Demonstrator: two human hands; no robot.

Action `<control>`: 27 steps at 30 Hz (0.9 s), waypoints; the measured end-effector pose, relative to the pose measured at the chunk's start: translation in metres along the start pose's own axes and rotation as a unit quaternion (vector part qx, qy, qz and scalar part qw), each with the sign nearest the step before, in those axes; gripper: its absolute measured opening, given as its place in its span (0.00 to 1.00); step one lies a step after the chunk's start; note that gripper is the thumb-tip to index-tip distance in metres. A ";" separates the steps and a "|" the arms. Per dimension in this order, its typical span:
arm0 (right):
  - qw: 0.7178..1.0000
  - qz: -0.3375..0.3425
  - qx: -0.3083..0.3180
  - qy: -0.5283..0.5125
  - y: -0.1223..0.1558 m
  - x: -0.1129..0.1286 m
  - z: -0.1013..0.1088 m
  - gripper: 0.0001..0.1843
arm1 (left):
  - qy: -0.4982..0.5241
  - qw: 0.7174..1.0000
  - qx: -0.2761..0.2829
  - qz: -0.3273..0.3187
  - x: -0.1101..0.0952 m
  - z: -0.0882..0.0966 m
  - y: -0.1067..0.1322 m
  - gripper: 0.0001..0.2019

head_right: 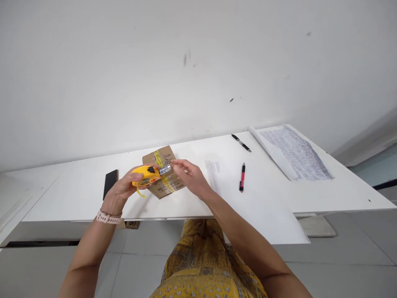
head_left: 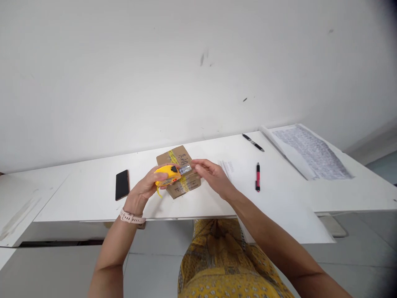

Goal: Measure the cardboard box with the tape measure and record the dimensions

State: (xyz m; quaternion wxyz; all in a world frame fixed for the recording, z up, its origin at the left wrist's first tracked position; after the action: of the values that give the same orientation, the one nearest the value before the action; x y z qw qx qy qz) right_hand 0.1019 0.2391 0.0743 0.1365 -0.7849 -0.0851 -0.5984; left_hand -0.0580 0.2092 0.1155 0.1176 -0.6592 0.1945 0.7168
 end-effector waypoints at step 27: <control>0.983 0.071 0.065 0.159 -0.041 -0.020 0.002 0.15 | 0.048 0.998 -0.024 0.045 0.055 0.084 0.044 0.28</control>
State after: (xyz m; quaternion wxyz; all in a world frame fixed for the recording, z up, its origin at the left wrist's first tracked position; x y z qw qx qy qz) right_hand 0.0861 0.2789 0.0597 0.2413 -0.6734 -0.0446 -0.6973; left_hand -0.1574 0.2012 0.0712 0.0600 -0.6865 0.2117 0.6930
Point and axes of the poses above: each hand's wrist, its own y-axis away from the middle knuckle, its own z-axis out of the back of the hand, x = y × z, the point moved 10 cm from there along -y, towards the middle knuckle, and after that the axes turned 5 degrees about -y, right-handed, at the moved point
